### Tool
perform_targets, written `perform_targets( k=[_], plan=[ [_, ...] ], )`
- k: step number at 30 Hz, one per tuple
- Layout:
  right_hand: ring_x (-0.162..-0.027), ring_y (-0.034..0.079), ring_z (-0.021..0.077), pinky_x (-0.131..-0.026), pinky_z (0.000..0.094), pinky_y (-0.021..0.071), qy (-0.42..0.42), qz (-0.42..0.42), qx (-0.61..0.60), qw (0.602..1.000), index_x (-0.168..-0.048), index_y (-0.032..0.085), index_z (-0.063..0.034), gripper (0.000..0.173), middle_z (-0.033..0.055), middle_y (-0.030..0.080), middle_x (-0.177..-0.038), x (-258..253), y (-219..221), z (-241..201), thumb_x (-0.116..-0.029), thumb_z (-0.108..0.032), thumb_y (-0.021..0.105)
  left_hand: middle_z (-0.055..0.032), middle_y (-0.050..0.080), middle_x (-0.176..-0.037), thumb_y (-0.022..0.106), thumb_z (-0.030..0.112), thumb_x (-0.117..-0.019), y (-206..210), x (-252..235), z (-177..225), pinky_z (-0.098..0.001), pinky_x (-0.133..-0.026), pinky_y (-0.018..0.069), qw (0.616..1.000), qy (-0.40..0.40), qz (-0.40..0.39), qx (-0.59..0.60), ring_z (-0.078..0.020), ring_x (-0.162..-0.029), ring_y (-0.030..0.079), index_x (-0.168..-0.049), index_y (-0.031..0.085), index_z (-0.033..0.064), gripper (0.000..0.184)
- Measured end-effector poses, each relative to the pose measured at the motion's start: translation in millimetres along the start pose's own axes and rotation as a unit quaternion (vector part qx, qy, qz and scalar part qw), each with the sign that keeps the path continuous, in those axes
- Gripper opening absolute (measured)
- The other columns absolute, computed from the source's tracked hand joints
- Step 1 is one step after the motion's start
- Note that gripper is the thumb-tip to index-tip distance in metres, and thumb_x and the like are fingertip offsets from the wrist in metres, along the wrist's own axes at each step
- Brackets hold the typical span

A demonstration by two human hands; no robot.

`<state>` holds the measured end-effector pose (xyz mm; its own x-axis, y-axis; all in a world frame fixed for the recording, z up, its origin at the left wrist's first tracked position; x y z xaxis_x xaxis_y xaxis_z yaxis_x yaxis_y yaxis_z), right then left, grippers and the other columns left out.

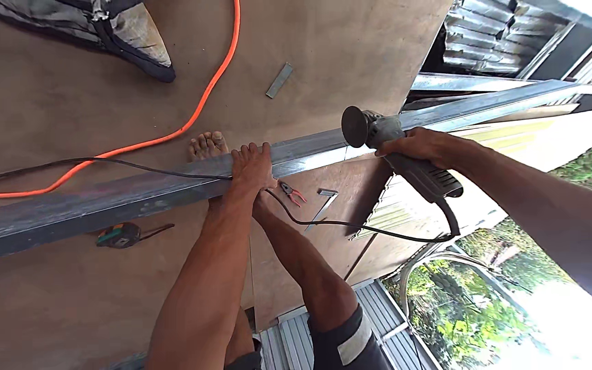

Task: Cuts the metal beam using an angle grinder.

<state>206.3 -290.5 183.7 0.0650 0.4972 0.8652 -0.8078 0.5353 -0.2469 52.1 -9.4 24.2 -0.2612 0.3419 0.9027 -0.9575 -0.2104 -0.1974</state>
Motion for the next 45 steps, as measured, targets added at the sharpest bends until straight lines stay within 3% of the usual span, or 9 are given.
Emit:
perform_targets(
  k=[7, 17, 29, 35, 41, 45],
  plan=[
    [-0.073, 0.069, 0.0250, -0.069, 0.0445, 0.0601, 0.044, 0.001, 0.023, 0.999, -0.114, 0.063, -0.0023, 0.048, 0.0145, 0.069, -0.088, 0, -4, -8, -0.0886, -0.040, 0.077, -0.0253, 0.049, -0.144, 0.087, 0.052, -0.0678, -6, 0, 0, -0.0630, -0.106, 0.0371, 1.000, 0.003, -0.004, 0.015, -0.0439, -0.130, 0.049, -0.158, 0.035, 0.0134, 0.111],
    [-0.071, 0.069, 0.0234, -0.068, 0.0421, 0.0600, 0.059, -0.006, 0.034, 0.998, -0.110, 0.064, -0.0022, 0.046, 0.0128, 0.069, -0.086, -10, -6, -13, -0.0878, -0.040, 0.077, -0.0239, 0.050, -0.143, 0.087, 0.052, -0.0671, -6, -3, -1, -0.0616, -0.105, 0.0379, 1.000, 0.000, -0.003, 0.007, -0.0428, -0.129, 0.050, -0.159, 0.035, 0.0144, 0.112],
    [-0.072, 0.069, 0.0239, -0.069, 0.0430, 0.0599, 0.061, -0.002, 0.045, 0.997, -0.113, 0.063, -0.0018, 0.050, 0.0137, 0.069, -0.089, -11, -3, -16, -0.0866, -0.042, 0.079, -0.0233, 0.048, -0.144, 0.086, 0.053, -0.0670, -3, -3, -1, -0.0616, -0.106, 0.0373, 1.000, 0.000, -0.007, -0.002, -0.0421, -0.130, 0.049, -0.159, 0.033, 0.0152, 0.113],
    [-0.076, 0.068, 0.0248, -0.072, 0.0452, 0.0585, 0.063, 0.000, 0.050, 0.997, -0.113, 0.063, -0.0015, 0.048, 0.0148, 0.068, -0.091, -14, 1, -18, -0.0878, -0.040, 0.077, -0.0251, 0.048, -0.145, 0.087, 0.051, -0.0669, -2, -1, -1, -0.0645, -0.107, 0.0357, 1.000, 0.001, -0.008, 0.012, -0.0446, -0.131, 0.048, -0.159, 0.034, 0.0141, 0.112],
    [-0.071, 0.068, 0.0236, -0.069, 0.0424, 0.0595, 0.070, -0.010, 0.053, 0.996, -0.113, 0.062, -0.0014, 0.047, 0.0139, 0.068, -0.089, -12, -1, -23, -0.0883, -0.038, 0.077, -0.0253, 0.047, -0.145, 0.087, 0.050, -0.0683, -1, -2, -1, -0.0647, -0.107, 0.0351, 1.000, 0.003, -0.009, 0.013, -0.0459, -0.131, 0.047, -0.159, 0.033, 0.0132, 0.112],
    [-0.069, 0.066, 0.0202, -0.066, 0.0392, 0.0584, 0.072, -0.016, 0.038, 0.997, -0.107, 0.065, -0.0035, 0.039, 0.0104, 0.067, -0.084, -14, -1, -25, -0.0885, -0.036, 0.076, -0.0248, 0.048, -0.144, 0.086, 0.051, -0.0674, -1, -2, -1, -0.0634, -0.106, 0.0365, 1.000, 0.003, -0.008, 0.006, -0.0443, -0.130, 0.048, -0.159, 0.033, 0.0140, 0.112]
  ],
)
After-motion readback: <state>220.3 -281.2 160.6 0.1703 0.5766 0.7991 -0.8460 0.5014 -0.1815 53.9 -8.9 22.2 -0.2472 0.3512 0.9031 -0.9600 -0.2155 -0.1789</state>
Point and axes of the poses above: each hand's wrist, its own x-axis away from the middle knuckle, its own y-axis out of the palm, z = x × y, the point moved 2 cm from there along -x, towards the middle knuckle
